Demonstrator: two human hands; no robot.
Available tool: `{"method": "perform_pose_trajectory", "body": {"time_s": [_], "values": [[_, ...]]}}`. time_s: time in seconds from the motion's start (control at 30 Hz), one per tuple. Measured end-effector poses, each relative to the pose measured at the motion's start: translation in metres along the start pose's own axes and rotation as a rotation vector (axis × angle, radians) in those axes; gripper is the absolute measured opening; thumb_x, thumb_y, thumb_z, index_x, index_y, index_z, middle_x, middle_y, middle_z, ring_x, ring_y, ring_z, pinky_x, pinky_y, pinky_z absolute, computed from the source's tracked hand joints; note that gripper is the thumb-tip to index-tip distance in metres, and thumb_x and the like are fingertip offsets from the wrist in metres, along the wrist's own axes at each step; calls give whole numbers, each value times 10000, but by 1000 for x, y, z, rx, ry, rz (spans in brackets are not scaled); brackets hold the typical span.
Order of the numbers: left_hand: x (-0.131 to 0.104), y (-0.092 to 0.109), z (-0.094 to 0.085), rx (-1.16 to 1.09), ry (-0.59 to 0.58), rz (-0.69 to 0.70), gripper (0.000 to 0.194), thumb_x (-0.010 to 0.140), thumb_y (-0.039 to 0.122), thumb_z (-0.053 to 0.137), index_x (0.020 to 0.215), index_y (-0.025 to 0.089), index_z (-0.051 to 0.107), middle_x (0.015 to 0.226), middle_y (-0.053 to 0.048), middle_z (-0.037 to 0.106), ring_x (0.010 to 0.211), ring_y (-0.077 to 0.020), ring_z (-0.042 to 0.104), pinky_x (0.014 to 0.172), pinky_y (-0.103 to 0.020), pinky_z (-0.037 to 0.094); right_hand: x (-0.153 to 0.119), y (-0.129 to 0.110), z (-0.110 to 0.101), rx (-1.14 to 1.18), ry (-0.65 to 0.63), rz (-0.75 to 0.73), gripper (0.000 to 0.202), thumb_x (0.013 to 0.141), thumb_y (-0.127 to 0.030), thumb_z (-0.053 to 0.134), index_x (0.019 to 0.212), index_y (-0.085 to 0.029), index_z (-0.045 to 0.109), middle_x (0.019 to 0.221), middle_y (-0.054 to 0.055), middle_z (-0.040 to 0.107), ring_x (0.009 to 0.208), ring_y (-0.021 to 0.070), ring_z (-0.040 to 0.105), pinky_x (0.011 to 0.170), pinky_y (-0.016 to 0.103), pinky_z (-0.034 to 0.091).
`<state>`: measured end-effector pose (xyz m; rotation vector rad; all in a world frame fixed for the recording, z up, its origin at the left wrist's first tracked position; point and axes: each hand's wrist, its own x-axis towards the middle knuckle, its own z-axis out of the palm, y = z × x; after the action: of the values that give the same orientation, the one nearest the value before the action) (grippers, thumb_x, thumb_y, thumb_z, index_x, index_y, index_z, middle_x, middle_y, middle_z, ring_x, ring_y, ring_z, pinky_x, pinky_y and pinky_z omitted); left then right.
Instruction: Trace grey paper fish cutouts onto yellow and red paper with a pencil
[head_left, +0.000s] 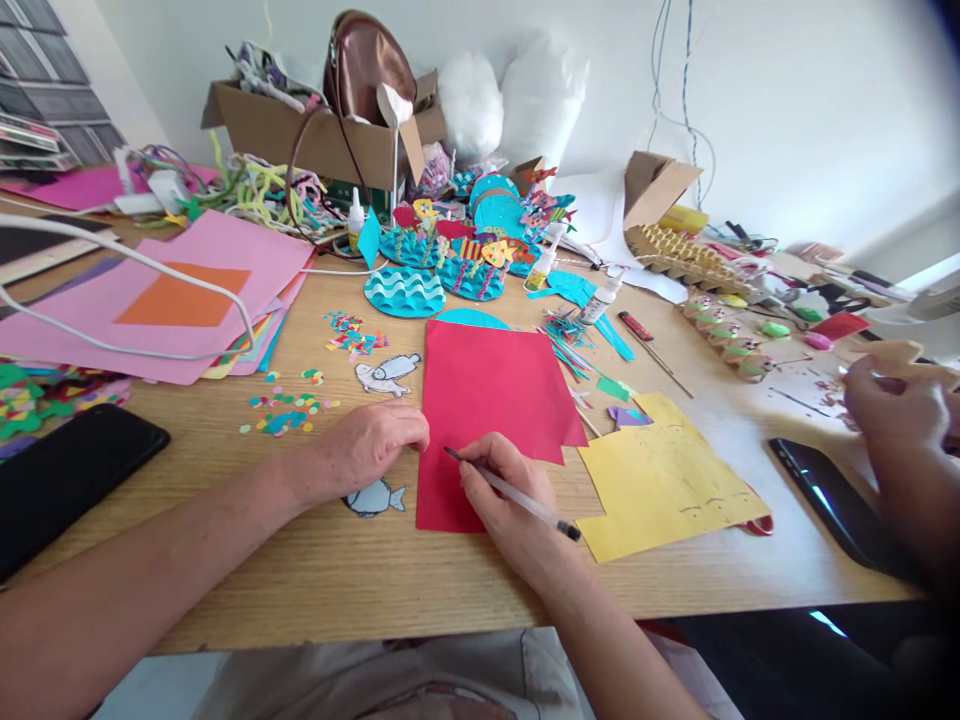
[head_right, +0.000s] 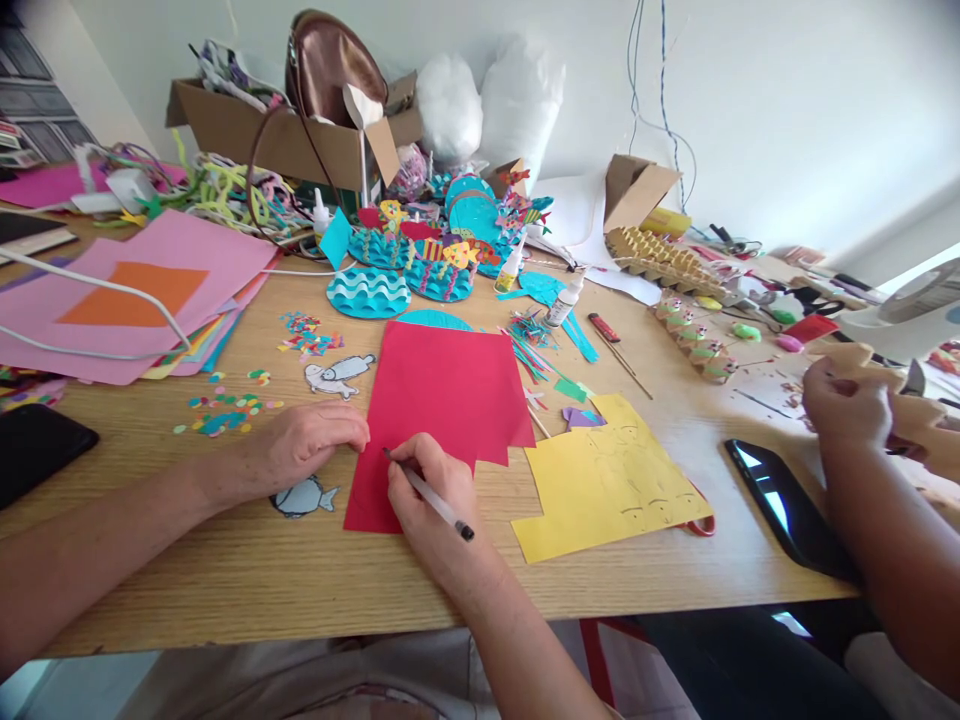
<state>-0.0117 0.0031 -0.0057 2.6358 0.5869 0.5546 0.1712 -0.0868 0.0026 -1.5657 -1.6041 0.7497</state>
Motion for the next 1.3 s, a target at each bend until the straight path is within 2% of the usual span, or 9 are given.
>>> {"method": "perform_pose_trajectory", "body": {"time_s": [0.23,0.4,0.57,0.73,0.93,1.3], "values": [[0,-1,1,-12,7,13,336,856,20,324,808,148,632,862,-50,654,836,-164,578,777,-265,437,2,3,4,-71,11,-46,120,767,-166,491,808,-194,601,674,0,668,573,126,588,528,206,408],[-1,-1,1,-8,15,20,351,825,-14,321,804,143,634,860,-52,659,823,-166,578,755,-267,438,3,3,4,-93,9,-48,120,765,-174,494,801,-197,606,662,-6,667,561,123,585,534,205,416],[0,-1,2,-11,44,46,327,861,9,333,814,131,632,845,-59,660,807,-167,576,744,-265,435,4,4,4,-112,3,-56,120,761,-176,488,795,-201,601,657,-8,656,552,123,568,523,207,402],[-1,0,1,-6,50,62,330,847,-1,330,805,130,631,835,-60,658,808,-168,576,746,-266,438,3,2,2,-105,-1,-66,86,755,-166,498,749,-203,575,587,-35,596,510,109,515,504,197,367],[-1,-2,2,-3,50,50,331,859,28,328,802,145,632,849,-49,662,817,-164,582,751,-269,447,0,-2,-1,-62,-37,-8,85,720,-137,487,683,-199,534,522,-59,500,475,93,444,472,194,311],[-1,-3,3,2,62,69,332,843,28,327,787,136,637,845,-62,671,798,-168,593,730,-270,458,-2,-5,-4,4,-82,43,78,697,-148,468,657,-196,514,509,-64,444,478,91,398,465,196,288]]}}
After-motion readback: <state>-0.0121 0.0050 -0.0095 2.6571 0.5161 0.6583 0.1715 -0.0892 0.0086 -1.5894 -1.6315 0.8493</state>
